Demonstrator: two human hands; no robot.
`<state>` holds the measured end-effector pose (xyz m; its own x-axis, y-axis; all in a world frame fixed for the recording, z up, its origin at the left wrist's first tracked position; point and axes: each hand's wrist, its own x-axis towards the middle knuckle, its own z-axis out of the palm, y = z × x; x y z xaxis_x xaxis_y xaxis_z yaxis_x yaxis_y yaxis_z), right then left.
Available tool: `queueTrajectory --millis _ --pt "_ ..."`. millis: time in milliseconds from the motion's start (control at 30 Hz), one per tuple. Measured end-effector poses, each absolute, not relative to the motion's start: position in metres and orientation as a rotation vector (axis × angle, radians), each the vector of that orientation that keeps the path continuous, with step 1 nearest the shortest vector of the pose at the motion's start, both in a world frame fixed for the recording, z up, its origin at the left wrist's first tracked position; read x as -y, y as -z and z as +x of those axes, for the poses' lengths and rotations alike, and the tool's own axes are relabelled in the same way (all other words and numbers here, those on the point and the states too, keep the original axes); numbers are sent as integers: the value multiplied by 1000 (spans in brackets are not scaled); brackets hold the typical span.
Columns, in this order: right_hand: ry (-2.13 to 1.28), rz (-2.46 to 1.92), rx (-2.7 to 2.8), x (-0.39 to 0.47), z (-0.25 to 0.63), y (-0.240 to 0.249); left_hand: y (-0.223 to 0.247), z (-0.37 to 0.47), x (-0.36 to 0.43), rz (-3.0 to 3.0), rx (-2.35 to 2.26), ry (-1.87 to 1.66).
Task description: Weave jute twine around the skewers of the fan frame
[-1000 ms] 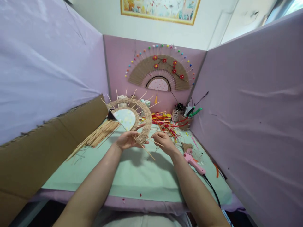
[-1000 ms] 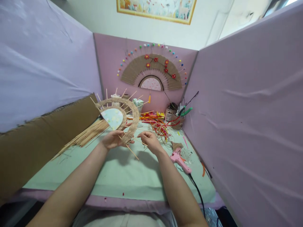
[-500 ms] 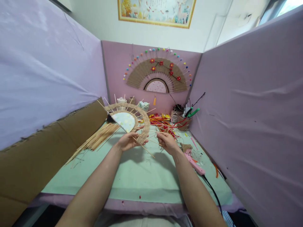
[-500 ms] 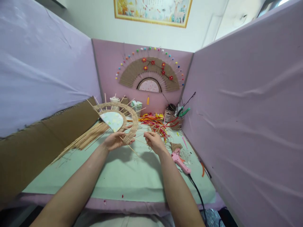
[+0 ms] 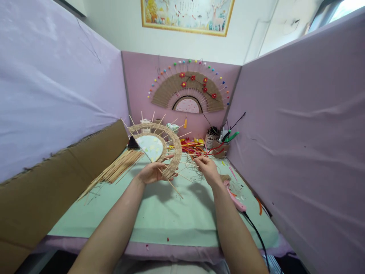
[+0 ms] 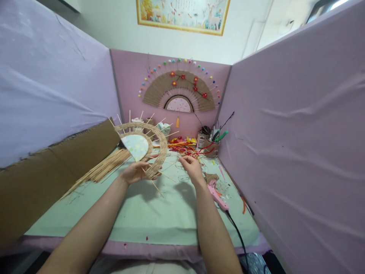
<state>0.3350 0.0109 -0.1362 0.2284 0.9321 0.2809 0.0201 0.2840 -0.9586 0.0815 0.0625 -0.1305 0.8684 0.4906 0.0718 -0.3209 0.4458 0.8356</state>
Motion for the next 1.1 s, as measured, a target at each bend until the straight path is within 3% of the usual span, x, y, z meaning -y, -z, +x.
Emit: queueTrajectory --millis 600,1100 --pt "-772 -1082 1181 -18 323 143 132 91 -53 1033 -120 -470" --pt "-1034 -1048 1132 -10 338 135 128 77 -60 1138 -203 -412"
